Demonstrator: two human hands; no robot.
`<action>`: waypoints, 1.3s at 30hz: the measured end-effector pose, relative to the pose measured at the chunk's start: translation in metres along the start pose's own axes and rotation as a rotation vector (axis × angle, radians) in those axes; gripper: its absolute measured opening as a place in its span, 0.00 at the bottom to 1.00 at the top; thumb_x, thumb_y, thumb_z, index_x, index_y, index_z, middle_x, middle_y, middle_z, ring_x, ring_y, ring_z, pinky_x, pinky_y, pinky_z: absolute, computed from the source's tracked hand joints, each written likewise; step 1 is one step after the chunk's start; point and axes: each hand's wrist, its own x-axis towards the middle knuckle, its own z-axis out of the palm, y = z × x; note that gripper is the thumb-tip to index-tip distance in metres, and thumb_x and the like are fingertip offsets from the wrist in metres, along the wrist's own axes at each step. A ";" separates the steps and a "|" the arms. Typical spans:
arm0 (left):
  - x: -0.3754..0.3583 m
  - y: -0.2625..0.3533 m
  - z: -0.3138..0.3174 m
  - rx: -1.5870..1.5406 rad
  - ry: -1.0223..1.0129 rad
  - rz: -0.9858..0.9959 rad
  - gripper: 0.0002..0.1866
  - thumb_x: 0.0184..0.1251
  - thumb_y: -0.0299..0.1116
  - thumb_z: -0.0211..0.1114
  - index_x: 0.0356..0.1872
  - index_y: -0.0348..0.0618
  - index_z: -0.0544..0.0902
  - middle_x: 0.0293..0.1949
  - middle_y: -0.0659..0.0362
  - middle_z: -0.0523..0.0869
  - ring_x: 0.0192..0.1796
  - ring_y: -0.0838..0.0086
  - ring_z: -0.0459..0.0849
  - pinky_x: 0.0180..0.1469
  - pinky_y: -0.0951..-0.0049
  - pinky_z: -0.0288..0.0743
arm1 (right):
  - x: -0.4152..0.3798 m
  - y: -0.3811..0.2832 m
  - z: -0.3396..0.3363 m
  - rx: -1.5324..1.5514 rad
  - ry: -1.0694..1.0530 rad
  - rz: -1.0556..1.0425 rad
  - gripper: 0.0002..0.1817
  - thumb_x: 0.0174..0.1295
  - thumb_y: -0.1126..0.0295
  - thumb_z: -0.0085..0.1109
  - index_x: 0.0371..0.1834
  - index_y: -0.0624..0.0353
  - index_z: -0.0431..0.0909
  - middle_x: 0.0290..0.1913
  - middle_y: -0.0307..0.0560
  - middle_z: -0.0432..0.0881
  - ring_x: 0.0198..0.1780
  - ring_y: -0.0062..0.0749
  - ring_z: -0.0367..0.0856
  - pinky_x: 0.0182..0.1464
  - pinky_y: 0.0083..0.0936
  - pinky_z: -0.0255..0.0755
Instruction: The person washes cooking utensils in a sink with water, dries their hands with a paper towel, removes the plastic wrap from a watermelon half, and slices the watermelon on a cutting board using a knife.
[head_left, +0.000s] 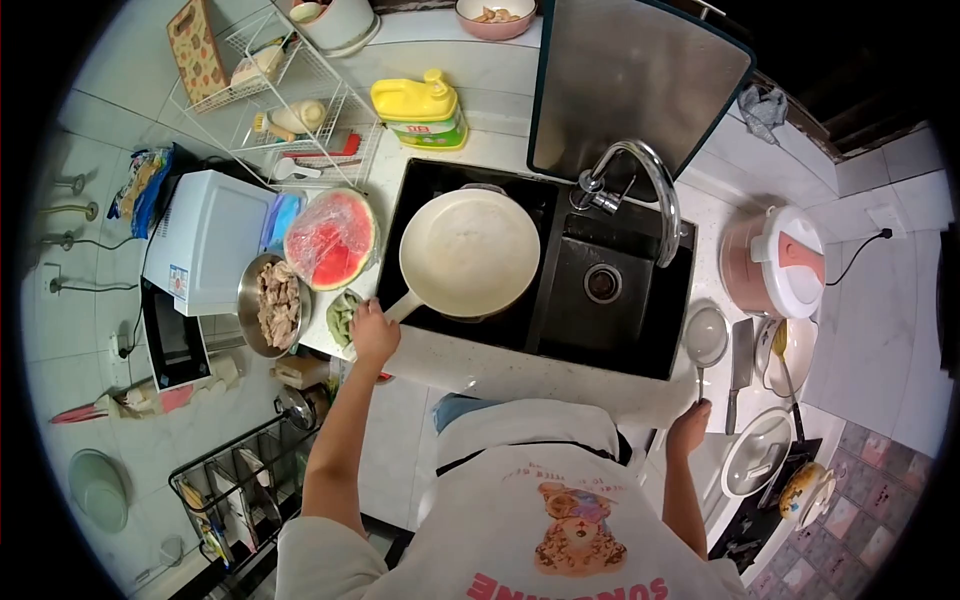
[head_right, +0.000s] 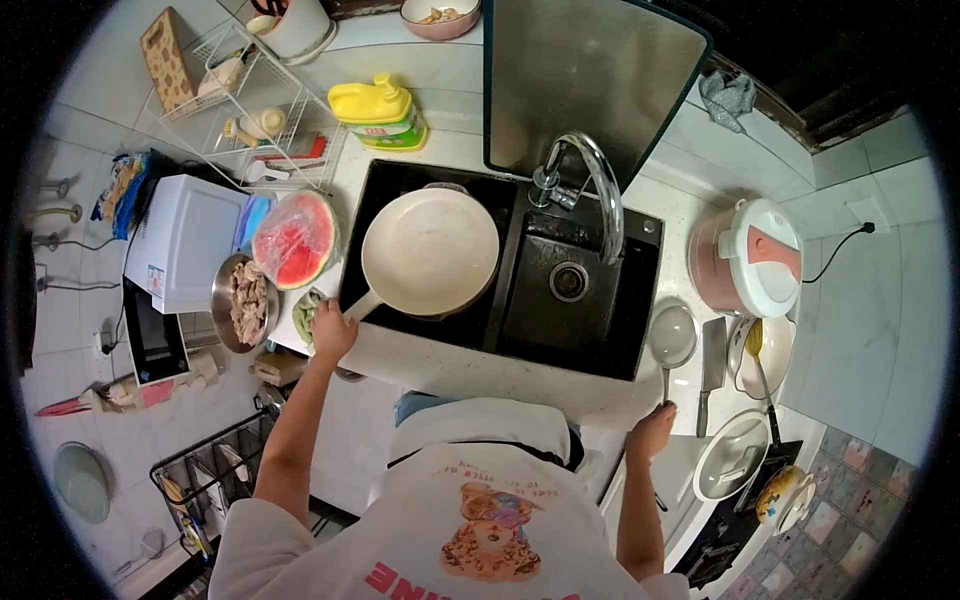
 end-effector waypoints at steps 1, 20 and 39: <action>0.001 -0.010 0.004 -0.011 -0.057 -0.012 0.29 0.53 0.33 0.65 0.59 0.38 0.72 0.59 0.46 0.74 0.62 0.52 0.72 0.61 0.51 0.66 | 0.007 0.009 0.005 0.004 0.017 0.000 0.10 0.68 0.75 0.44 0.51 0.65 0.65 0.47 0.65 0.75 0.49 0.62 0.74 0.48 0.46 0.70; 0.023 -0.015 -0.031 -0.563 -0.981 -0.034 0.13 0.54 0.32 0.65 0.35 0.31 0.78 0.24 0.54 0.82 0.22 0.71 0.81 0.25 0.70 0.77 | -0.001 0.007 0.016 0.224 -0.040 -0.076 0.34 0.55 0.78 0.61 0.65 0.71 0.57 0.60 0.66 0.60 0.62 0.62 0.63 0.66 0.43 0.61; -0.082 0.004 -0.074 -0.688 -0.703 0.089 0.16 0.51 0.24 0.62 0.42 0.28 0.74 0.23 0.54 0.81 0.20 0.71 0.81 0.24 0.70 0.79 | 0.006 -0.026 0.022 0.374 -0.212 -0.030 0.28 0.57 0.77 0.60 0.62 0.66 0.63 0.57 0.64 0.64 0.56 0.59 0.71 0.59 0.41 0.69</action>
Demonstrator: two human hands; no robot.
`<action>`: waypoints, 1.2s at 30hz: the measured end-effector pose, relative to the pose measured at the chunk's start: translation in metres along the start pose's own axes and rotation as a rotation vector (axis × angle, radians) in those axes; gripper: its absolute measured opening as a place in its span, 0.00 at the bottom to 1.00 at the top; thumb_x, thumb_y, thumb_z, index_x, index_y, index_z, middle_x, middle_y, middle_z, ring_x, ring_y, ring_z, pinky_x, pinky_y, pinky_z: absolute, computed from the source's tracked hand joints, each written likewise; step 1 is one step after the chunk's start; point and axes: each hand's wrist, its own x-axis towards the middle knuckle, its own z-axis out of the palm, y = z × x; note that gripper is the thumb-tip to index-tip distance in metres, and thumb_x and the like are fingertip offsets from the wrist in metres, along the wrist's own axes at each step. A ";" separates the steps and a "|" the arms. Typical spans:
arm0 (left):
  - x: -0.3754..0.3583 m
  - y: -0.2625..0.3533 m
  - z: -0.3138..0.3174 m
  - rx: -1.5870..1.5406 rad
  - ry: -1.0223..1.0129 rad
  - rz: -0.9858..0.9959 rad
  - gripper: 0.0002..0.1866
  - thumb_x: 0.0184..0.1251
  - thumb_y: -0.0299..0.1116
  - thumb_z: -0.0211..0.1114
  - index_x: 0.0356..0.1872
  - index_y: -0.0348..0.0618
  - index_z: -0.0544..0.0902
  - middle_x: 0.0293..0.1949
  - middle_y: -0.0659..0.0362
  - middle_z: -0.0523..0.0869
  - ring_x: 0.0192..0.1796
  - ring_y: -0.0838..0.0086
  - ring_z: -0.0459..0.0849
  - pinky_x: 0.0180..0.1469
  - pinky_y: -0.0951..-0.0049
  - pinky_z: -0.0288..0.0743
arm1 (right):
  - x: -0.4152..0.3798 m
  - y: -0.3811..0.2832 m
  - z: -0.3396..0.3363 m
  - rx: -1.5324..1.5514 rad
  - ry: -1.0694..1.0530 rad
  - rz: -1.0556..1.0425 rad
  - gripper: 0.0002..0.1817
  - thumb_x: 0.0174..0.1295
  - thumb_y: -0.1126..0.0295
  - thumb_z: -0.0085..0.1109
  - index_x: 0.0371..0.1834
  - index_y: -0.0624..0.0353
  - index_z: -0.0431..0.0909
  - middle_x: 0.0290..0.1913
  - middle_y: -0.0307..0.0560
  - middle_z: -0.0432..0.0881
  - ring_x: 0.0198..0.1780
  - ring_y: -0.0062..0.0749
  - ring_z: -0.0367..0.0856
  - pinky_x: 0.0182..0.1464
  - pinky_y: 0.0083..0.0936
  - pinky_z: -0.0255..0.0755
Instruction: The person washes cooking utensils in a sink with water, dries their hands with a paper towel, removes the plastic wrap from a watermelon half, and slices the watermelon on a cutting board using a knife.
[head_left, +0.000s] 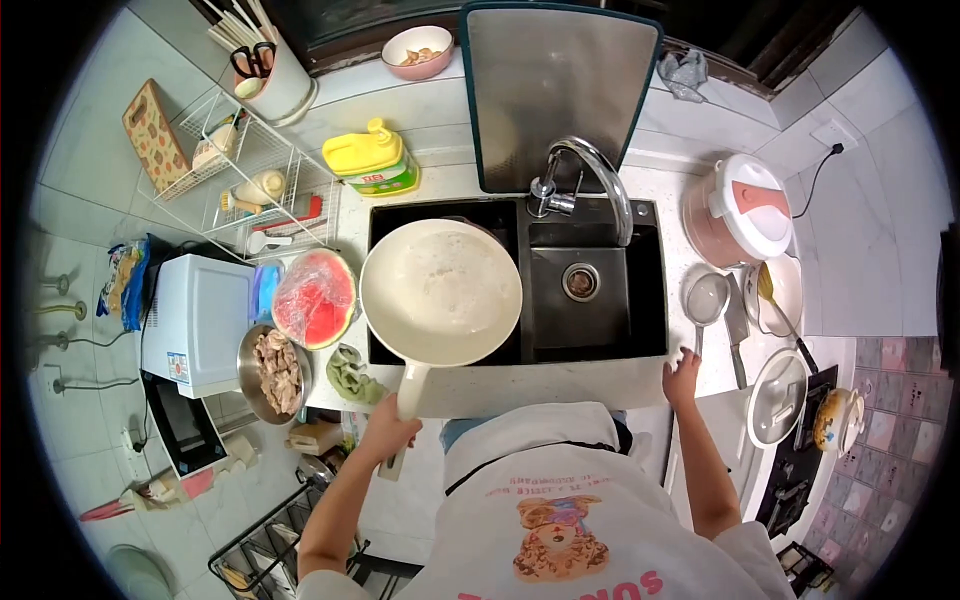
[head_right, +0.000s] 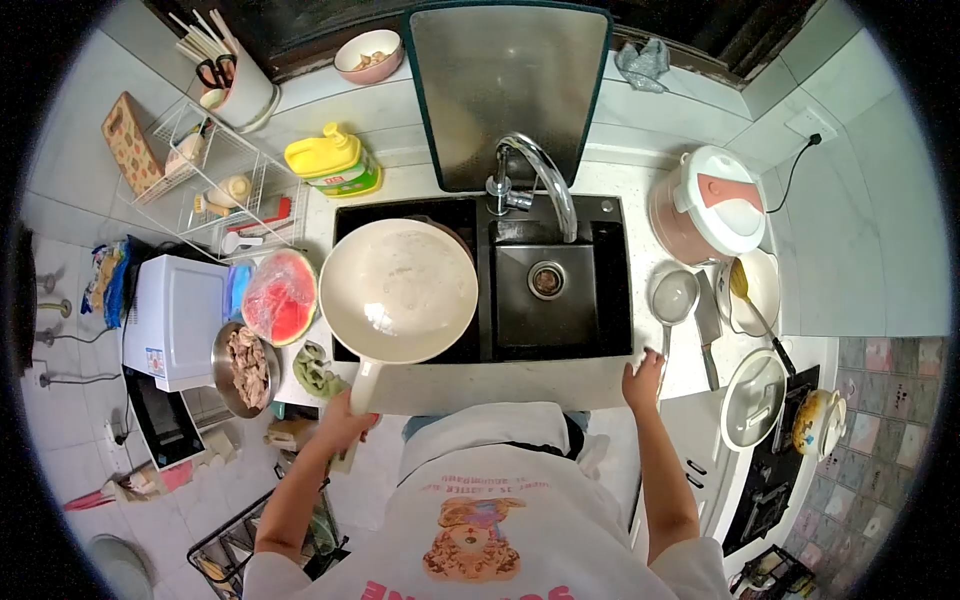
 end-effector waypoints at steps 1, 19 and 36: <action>-0.016 0.018 -0.003 0.027 0.000 -0.013 0.17 0.51 0.24 0.62 0.42 0.28 0.73 0.23 0.54 0.81 0.20 0.71 0.81 0.24 0.70 0.79 | 0.016 0.002 0.007 0.003 0.029 -0.070 0.28 0.57 0.78 0.59 0.62 0.65 0.63 0.58 0.62 0.63 0.55 0.55 0.74 0.55 0.39 0.73; -0.068 0.123 0.088 0.055 -0.061 -0.099 0.18 0.50 0.25 0.65 0.43 0.26 0.77 0.26 0.51 0.83 0.23 0.72 0.84 0.26 0.71 0.80 | 0.218 -0.275 0.036 -0.578 -0.030 -1.171 0.25 0.60 0.73 0.51 0.63 0.57 0.69 0.69 0.45 0.67 0.70 0.40 0.63 0.66 0.38 0.62; -0.064 0.108 0.127 -0.513 -0.166 -0.151 0.13 0.55 0.26 0.64 0.41 0.33 0.74 0.22 0.61 0.76 0.20 0.77 0.76 0.22 0.75 0.71 | 0.254 -0.257 0.043 -0.591 -0.086 -1.329 0.26 0.60 0.74 0.49 0.66 0.58 0.68 0.70 0.42 0.65 0.69 0.42 0.65 0.67 0.40 0.62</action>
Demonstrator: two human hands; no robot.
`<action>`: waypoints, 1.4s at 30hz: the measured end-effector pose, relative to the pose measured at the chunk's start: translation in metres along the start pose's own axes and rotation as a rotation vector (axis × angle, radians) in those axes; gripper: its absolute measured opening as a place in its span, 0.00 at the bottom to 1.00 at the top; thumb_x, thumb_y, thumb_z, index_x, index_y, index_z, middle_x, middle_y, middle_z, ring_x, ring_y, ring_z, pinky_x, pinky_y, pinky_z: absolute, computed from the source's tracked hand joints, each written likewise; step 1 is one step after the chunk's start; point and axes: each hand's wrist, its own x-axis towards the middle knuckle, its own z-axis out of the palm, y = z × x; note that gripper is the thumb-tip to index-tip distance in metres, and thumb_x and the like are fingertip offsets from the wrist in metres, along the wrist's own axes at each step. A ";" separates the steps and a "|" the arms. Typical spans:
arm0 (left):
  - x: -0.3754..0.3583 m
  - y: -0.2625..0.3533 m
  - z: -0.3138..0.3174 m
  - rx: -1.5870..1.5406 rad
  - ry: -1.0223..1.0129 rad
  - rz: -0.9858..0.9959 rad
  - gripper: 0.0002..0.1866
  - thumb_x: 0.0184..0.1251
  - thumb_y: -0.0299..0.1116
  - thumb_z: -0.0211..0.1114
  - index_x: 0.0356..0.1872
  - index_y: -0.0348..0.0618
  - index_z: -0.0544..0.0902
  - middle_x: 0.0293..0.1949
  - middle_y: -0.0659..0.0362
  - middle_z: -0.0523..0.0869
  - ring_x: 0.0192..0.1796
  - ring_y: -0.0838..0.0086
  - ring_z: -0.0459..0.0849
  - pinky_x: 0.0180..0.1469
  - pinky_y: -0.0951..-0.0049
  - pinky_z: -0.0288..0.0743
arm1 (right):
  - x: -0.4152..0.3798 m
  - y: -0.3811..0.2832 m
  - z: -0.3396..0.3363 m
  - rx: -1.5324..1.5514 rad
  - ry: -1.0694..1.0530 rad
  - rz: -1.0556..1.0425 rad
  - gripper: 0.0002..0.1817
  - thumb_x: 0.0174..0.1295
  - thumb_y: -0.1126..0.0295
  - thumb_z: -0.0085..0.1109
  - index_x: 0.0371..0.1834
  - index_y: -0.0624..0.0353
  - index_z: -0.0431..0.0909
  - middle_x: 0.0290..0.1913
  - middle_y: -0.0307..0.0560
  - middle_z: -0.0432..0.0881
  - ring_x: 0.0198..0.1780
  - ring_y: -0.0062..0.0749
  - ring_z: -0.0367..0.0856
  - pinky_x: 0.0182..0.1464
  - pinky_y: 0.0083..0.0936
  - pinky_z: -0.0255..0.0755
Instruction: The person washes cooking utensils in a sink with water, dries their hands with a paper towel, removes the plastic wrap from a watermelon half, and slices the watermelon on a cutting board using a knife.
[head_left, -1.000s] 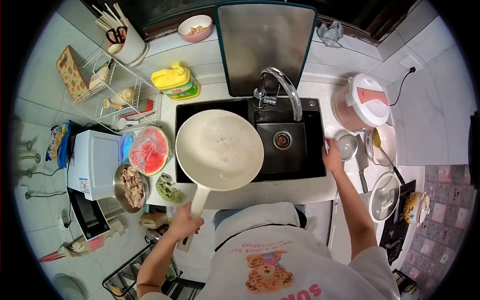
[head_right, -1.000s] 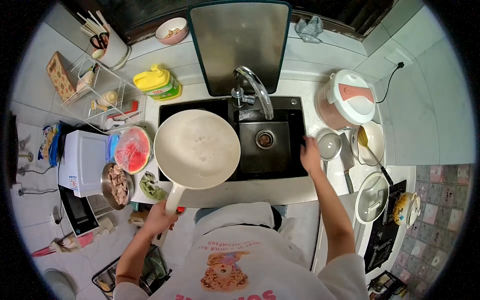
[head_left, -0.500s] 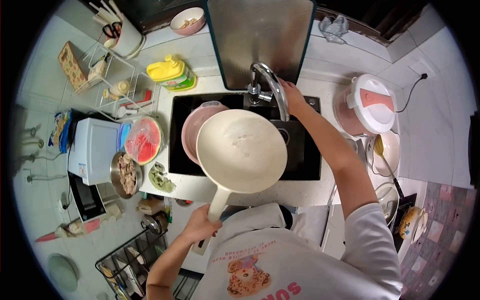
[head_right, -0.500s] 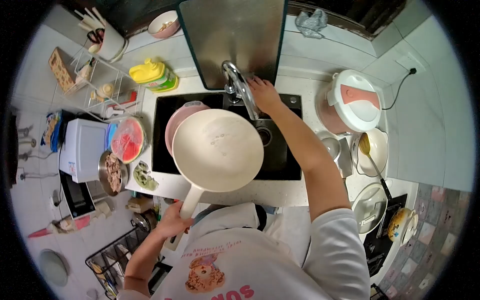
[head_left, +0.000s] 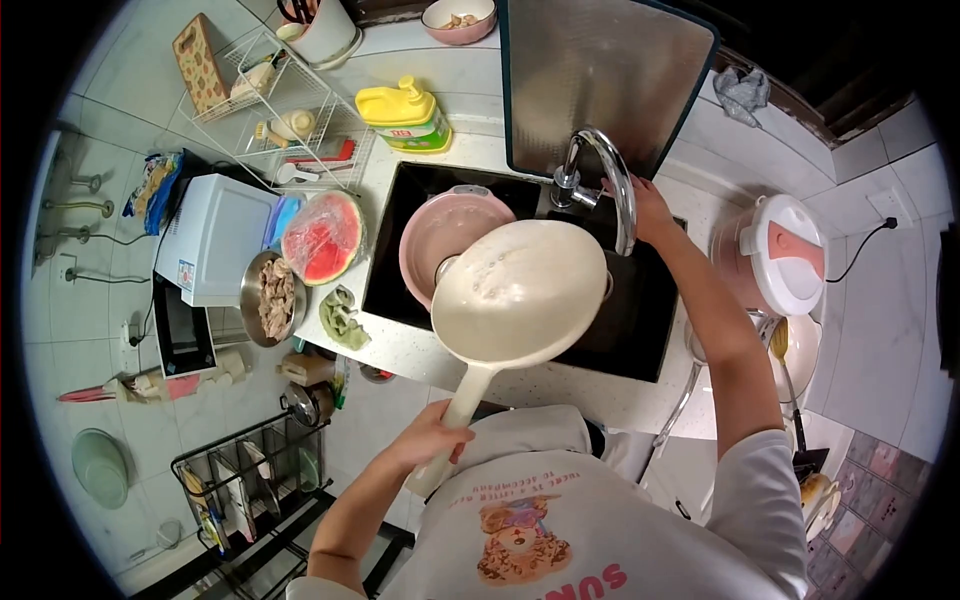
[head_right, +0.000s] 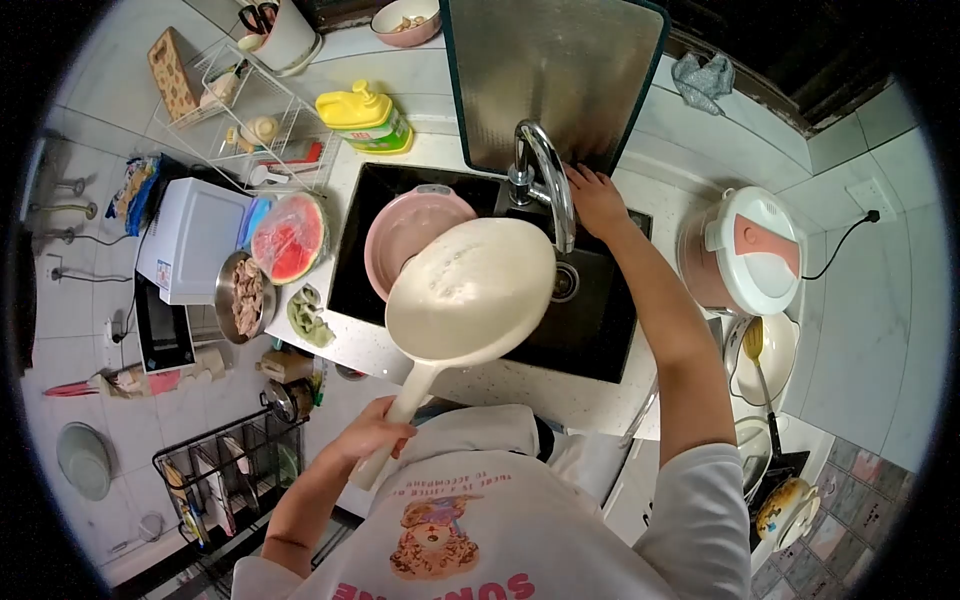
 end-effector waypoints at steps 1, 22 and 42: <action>-0.001 0.000 -0.002 -0.044 0.001 -0.014 0.12 0.55 0.26 0.64 0.40 0.34 0.74 0.22 0.62 0.75 0.19 0.78 0.74 0.22 0.76 0.69 | 0.002 0.002 0.000 0.006 -0.022 -0.003 0.26 0.60 0.74 0.49 0.66 0.58 0.68 0.70 0.42 0.65 0.70 0.43 0.64 0.67 0.40 0.62; -0.008 0.027 -0.028 -0.043 -0.256 -0.016 0.13 0.51 0.26 0.63 0.37 0.38 0.70 0.22 0.60 0.73 0.20 0.77 0.73 0.21 0.75 0.69 | -0.020 0.015 0.004 0.029 -0.089 -0.020 0.27 0.59 0.72 0.54 0.65 0.57 0.69 0.66 0.44 0.69 0.71 0.38 0.62 0.65 0.37 0.64; 0.063 0.044 0.010 0.641 -0.240 0.141 0.17 0.51 0.22 0.62 0.45 0.31 0.73 0.26 0.55 0.80 0.21 0.75 0.79 0.22 0.73 0.74 | -0.198 -0.051 -0.035 1.130 0.344 1.057 0.09 0.65 0.72 0.57 0.44 0.65 0.78 0.44 0.49 0.83 0.46 0.31 0.82 0.50 0.24 0.74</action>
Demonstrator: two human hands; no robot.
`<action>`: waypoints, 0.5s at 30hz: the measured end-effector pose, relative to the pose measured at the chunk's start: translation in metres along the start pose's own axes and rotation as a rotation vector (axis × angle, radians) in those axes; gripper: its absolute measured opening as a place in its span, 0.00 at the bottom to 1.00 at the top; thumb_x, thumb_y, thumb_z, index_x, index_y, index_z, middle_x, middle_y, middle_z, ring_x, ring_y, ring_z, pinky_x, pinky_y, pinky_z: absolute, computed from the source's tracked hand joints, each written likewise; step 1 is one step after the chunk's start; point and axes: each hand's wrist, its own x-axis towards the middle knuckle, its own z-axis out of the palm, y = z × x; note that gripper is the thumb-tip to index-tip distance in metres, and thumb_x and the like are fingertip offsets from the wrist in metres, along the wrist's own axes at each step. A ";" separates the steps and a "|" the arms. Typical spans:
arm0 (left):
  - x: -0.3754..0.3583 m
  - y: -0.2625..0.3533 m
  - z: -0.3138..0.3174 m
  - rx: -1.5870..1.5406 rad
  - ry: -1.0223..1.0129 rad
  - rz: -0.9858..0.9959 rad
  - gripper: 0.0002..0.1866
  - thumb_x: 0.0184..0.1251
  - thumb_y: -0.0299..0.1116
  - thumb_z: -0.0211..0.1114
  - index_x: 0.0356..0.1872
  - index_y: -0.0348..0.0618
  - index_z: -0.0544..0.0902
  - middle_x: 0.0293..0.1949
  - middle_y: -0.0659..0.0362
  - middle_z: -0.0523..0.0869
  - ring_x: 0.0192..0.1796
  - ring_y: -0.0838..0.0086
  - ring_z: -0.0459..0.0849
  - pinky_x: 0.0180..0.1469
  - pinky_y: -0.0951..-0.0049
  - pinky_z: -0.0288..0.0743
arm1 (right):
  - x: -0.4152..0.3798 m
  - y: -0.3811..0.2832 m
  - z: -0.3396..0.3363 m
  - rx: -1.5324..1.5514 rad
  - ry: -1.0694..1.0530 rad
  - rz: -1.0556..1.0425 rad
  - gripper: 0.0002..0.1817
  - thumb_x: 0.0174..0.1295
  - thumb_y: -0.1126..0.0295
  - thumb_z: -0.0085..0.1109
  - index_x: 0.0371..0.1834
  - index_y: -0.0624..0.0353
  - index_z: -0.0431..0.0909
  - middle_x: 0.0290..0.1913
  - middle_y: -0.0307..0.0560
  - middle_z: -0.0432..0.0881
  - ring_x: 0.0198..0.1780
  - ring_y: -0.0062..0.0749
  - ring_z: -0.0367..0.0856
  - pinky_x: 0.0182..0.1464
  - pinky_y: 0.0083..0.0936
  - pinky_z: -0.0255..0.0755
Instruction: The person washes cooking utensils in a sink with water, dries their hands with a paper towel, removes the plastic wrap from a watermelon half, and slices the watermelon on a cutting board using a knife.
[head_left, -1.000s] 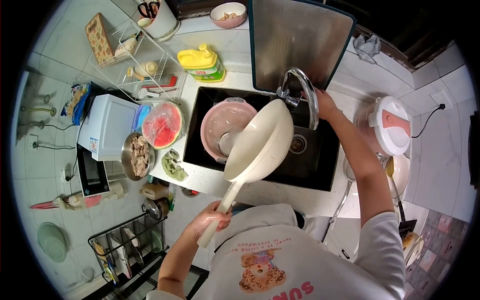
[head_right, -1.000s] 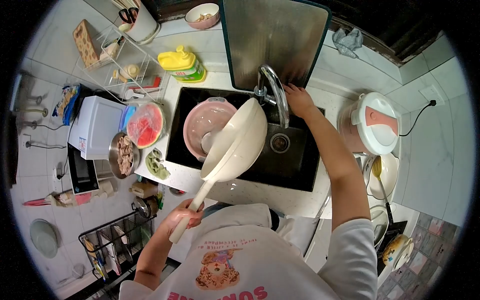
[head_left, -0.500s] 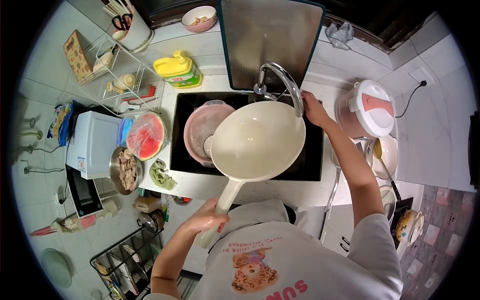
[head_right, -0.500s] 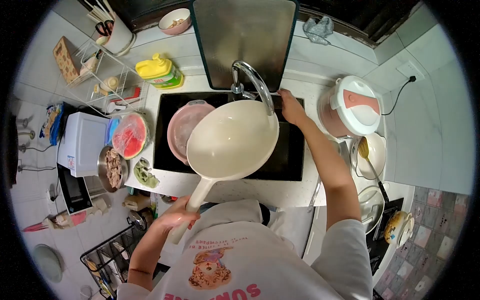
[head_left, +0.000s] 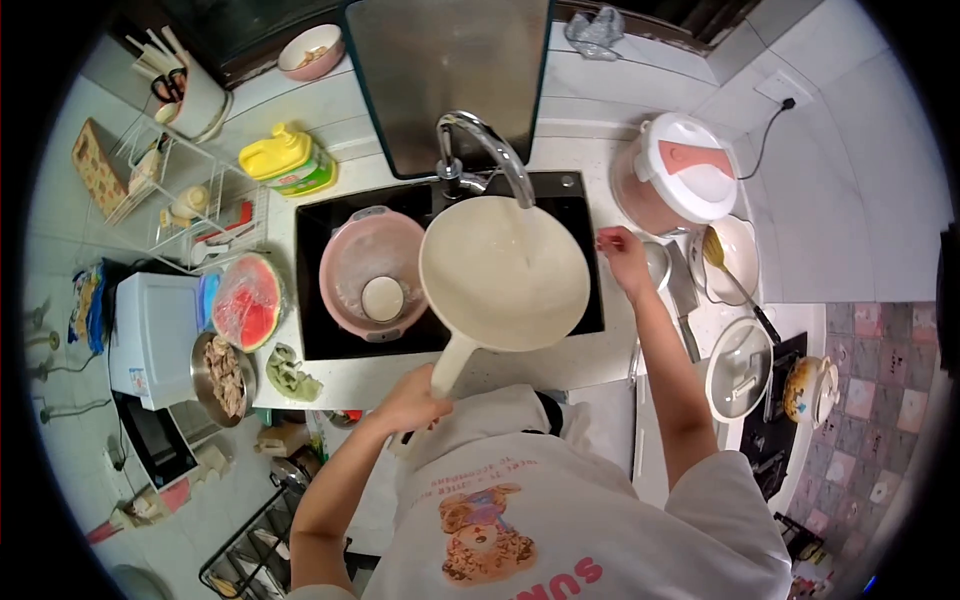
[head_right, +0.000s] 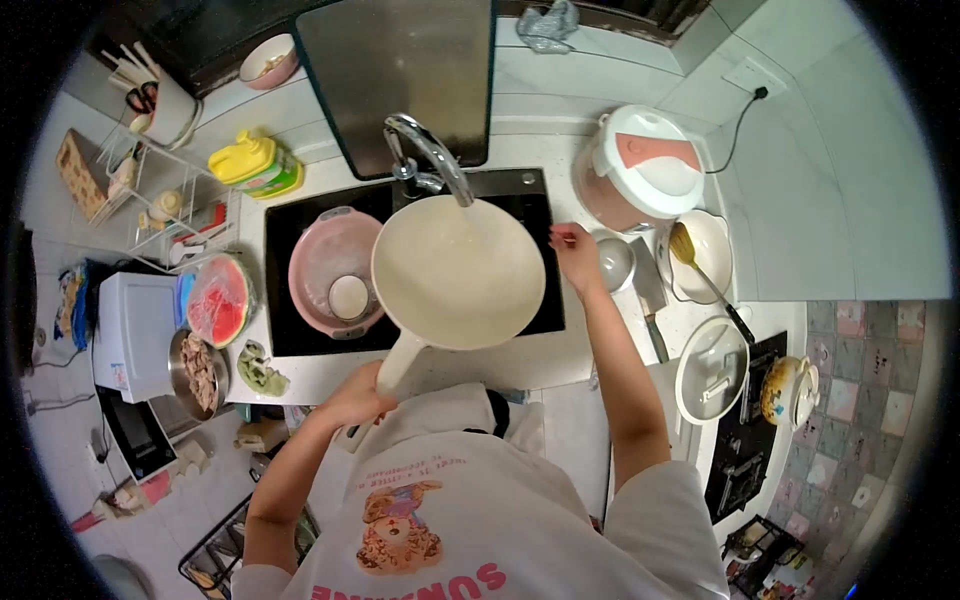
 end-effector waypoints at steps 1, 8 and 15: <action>0.002 -0.007 0.001 0.018 0.009 -0.004 0.17 0.51 0.22 0.62 0.44 0.31 0.73 0.26 0.56 0.80 0.21 0.75 0.79 0.22 0.73 0.74 | -0.005 0.022 -0.012 -0.087 0.115 0.007 0.09 0.63 0.73 0.57 0.44 0.65 0.78 0.43 0.51 0.83 0.45 0.33 0.82 0.49 0.26 0.74; 0.019 -0.051 -0.007 0.208 0.047 0.056 0.19 0.47 0.26 0.64 0.42 0.30 0.74 0.26 0.51 0.82 0.21 0.71 0.81 0.24 0.69 0.75 | -0.069 0.114 -0.065 -0.473 0.763 0.048 0.12 0.57 0.78 0.53 0.46 0.64 0.74 0.39 0.55 0.79 0.39 0.45 0.79 0.44 0.36 0.73; 0.016 -0.060 -0.016 0.178 0.008 -0.007 0.19 0.48 0.24 0.63 0.45 0.33 0.75 0.26 0.54 0.82 0.21 0.73 0.81 0.22 0.71 0.73 | -0.074 0.094 -0.019 -0.232 0.474 -0.095 0.15 0.59 0.83 0.54 0.49 0.61 0.72 0.41 0.48 0.78 0.41 0.36 0.79 0.43 0.28 0.75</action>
